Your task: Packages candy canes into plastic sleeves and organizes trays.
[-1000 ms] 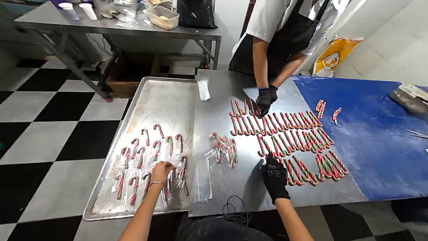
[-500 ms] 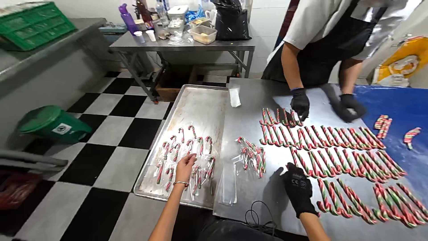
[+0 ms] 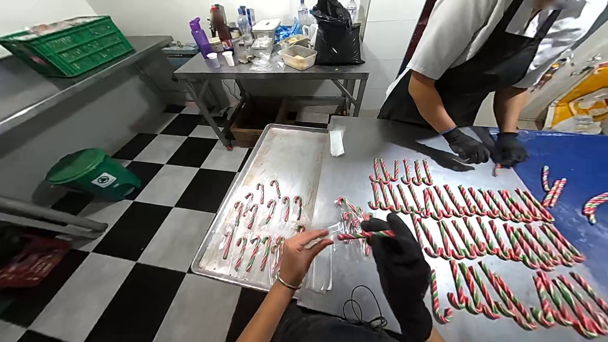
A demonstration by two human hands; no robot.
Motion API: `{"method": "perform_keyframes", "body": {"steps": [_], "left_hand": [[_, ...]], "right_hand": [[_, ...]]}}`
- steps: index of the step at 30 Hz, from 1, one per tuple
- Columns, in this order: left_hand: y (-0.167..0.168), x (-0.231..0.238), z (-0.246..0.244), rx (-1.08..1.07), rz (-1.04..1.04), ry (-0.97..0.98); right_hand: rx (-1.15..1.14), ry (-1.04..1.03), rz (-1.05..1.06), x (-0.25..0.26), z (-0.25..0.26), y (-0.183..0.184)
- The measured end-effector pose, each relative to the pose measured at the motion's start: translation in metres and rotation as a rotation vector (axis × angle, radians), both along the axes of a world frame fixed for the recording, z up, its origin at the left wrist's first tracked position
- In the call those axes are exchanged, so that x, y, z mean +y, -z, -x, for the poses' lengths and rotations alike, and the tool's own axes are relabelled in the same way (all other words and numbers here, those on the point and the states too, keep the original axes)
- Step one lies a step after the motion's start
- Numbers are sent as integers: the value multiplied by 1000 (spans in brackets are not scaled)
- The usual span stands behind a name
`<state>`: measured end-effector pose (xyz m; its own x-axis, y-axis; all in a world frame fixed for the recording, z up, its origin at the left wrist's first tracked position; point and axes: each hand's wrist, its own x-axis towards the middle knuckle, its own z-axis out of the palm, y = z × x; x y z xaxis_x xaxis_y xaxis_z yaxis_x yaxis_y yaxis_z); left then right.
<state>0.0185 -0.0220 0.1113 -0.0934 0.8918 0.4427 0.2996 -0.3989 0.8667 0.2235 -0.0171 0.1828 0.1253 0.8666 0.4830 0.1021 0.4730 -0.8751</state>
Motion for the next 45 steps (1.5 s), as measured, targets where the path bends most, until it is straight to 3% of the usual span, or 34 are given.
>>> {"method": "perform_keyframes", "body": {"steps": [4, 6, 8, 11, 14, 16, 19, 21, 24, 26, 28, 30, 32, 34, 36, 40, 45], "left_hand": [[-14, -6, -21, -55, -141, 41], [-16, -7, -28, -88, -155, 30], [-15, -8, -36, -123, -128, 64], [-13, -15, -41, -82, -55, 189], [-9, -15, -21, 112, 265, -36], [20, 0, 3, 174, 578, -194], [69, 19, 16, 280, 934, -185], [85, 24, 10, 338, 966, -179], [90, 21, 8, 423, 902, -168], [93, 20, 7, 421, 884, -150], [96, 19, 8, 382, 876, -143], [96, 18, 8, 329, 850, -185], [94, 16, 8, 296, 840, -241], [96, 18, 9, 265, 908, -257], [107, 21, 13, 180, 923, -296], [113, 16, 24, 33, 862, -306], [103, 10, 31, -53, 811, -261]], "right_hand": [[-70, -55, -19, -3, 7, 13], [-255, -85, -11, -5, 5, 24], [-509, -250, 88, -6, -2, 31], [-343, -435, 386, -9, -13, 37], [-392, -127, 397, 2, -29, 49], [-357, 34, 425, 19, -34, 68], [-249, 138, 464, 38, -30, 111], [-292, 164, 470, 42, -26, 138], [-458, 49, 426, 30, -31, 156], [-703, 31, 360, 16, -51, 149], [-958, 182, 384, -2, -80, 130], [-1113, 362, 535, -20, -113, 124], [-1208, 410, 842, -27, -129, 123], [-1272, 399, 1064, -23, -120, 128], [-1314, 405, 1131, -17, -99, 131], [-1159, 332, 1079, -10, -79, 118], [-287, 18, 769, -8, -76, 100]]}}
